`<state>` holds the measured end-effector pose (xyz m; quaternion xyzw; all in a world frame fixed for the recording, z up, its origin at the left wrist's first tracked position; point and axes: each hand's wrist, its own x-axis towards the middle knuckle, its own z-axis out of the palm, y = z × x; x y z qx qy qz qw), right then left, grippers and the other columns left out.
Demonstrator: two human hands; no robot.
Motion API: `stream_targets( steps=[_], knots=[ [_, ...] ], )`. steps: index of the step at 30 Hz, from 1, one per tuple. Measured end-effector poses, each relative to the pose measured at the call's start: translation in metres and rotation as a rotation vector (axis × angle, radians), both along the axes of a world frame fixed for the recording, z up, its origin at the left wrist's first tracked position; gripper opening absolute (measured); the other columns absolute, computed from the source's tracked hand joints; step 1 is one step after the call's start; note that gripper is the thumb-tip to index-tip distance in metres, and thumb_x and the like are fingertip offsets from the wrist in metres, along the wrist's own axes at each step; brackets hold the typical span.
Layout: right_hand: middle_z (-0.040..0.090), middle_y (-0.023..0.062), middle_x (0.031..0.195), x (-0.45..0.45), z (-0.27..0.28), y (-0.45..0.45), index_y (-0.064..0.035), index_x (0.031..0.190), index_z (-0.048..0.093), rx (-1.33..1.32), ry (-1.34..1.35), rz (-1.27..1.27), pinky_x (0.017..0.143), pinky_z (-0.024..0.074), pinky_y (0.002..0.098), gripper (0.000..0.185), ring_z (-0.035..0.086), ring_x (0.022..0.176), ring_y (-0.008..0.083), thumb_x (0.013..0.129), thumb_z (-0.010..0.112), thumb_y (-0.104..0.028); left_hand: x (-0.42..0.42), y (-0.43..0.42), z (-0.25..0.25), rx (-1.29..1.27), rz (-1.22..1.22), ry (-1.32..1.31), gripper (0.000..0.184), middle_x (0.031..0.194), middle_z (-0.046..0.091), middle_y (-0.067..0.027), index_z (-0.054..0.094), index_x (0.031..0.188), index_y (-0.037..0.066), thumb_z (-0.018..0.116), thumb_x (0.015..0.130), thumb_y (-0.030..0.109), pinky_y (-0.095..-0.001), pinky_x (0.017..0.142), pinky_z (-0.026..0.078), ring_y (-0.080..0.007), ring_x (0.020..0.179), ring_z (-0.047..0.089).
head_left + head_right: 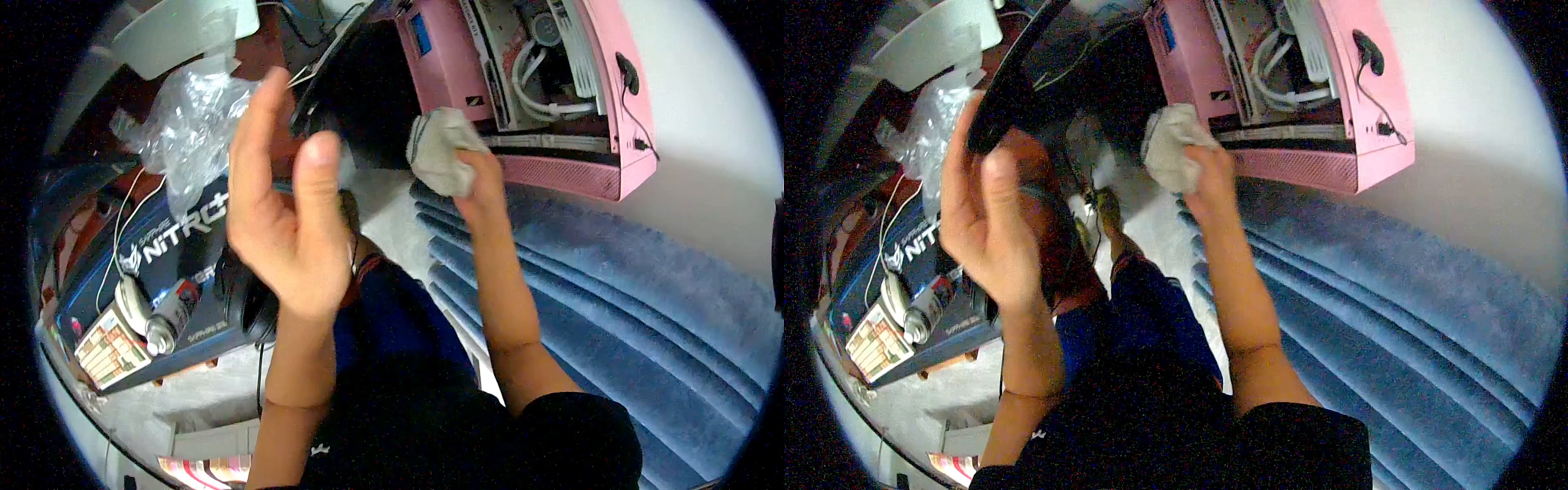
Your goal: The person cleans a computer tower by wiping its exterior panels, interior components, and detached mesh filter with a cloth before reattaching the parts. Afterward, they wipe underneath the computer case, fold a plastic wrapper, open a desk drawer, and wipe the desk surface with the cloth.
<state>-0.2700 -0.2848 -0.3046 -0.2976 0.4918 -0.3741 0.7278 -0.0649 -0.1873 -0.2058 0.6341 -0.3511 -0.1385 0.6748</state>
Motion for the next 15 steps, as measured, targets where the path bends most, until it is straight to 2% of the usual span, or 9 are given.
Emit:
stream_targets(
  steps=[2,4,7,8,10,12,14,15],
  knots=[
    [0.049,0.0181,0.127,-0.004,0.036,0.023,-0.0031,0.129,0.041,0.164,-0.42,-0.096,0.101,0.0354,0.0502,0.056,0.046,0.118,0.0357,0.075,0.051,-0.014,-0.011,0.006,0.001,-0.085,0.08,-0.013,0.056,0.134,0.038,-0.0175,0.031,0.131,-0.006,0.059,0.085,0.008,-0.037,0.103,0.03,-0.0252,0.124,0.037],
    [0.046,0.0186,0.13,-0.006,0.054,0.039,-0.0025,0.131,0.038,0.171,-0.57,-0.134,0.104,0.0313,0.0509,0.058,0.043,0.121,0.0364,0.077,0.047,-0.023,-0.029,0.016,-0.002,-0.261,0.196,0.032,0.051,0.133,0.038,-0.0172,0.031,0.129,-0.006,0.056,0.086,0.006,-0.0382,0.104,0.027,-0.026,0.125,0.036],
    [0.043,0.0188,0.133,-0.011,0.068,0.051,-0.0036,0.132,0.038,0.204,-0.843,-0.086,0.105,0.0277,0.0515,0.059,0.04,0.123,0.0365,0.079,0.043,-0.029,-0.053,0.034,-0.004,-0.254,0.072,0.137,0.047,0.133,0.038,-0.0172,0.031,0.127,-0.006,0.052,0.086,0.004,-0.0388,0.105,0.026,-0.0271,0.124,0.037],
    [0.04,0.0185,0.135,-0.009,0.071,0.055,-0.0036,0.133,0.036,0.179,-0.868,-0.061,0.106,0.0267,0.0511,0.058,0.038,0.125,0.036,0.081,0.04,-0.029,-0.059,0.036,-0.005,-0.23,0.015,0.213,0.057,0.131,0.035,-0.0178,0.029,0.13,-0.006,0.058,0.082,0.006,-0.0379,0.105,0.024,-0.0274,0.122,0.036],
    [0.035,0.0178,0.139,-0.001,0.079,0.062,-0.0037,0.136,0.032,0.141,-0.92,0.003,0.107,0.0248,0.0501,0.056,0.034,0.129,0.0349,0.086,0.032,-0.029,-0.067,0.038,-0.009,-0.173,-0.12,0.285,0.064,0.131,0.035,-0.018,0.027,0.132,-0.005,0.062,0.081,0.01,-0.0372,0.105,0.024,-0.0265,0.122,0.036],
    [0.041,0.0183,0.134,0.007,0.084,0.067,-0.0023,0.133,0.036,0.168,-0.885,0.017,0.105,0.0287,0.0493,0.056,0.04,0.124,0.0354,0.084,0.036,-0.03,-0.073,0.042,-0.012,-0.106,-0.233,0.333,0.077,0.131,0.035,-0.0189,0.022,0.135,-0.005,0.068,0.077,0.016,-0.0367,0.104,0.025,-0.0257,0.122,0.036],
    [0.045,0.0185,0.131,0.009,0.083,0.068,-0.0008,0.131,0.039,0.227,-0.892,0.064,0.104,0.0315,0.048,0.055,0.043,0.121,0.0353,0.084,0.037,-0.03,-0.081,0.042,-0.013,-0.12,-0.257,0.518,0.087,0.13,0.037,-0.0188,0.019,0.136,-0.005,0.073,0.072,0.018,-0.0358,0.102,0.029,-0.025,0.12,0.038],
    [0.045,0.0185,0.131,0.008,0.079,0.067,0.0,0.13,0.039,0.274,-0.914,0.103,0.103,0.0323,0.0473,0.055,0.044,0.121,0.035,0.085,0.036,-0.03,-0.081,0.043,-0.008,-0.039,-0.292,0.619,0.097,0.128,0.039,-0.019,0.014,0.138,-0.005,0.077,0.068,0.019,-0.0346,0.099,0.034,-0.0257,0.117,0.043]
  ],
)
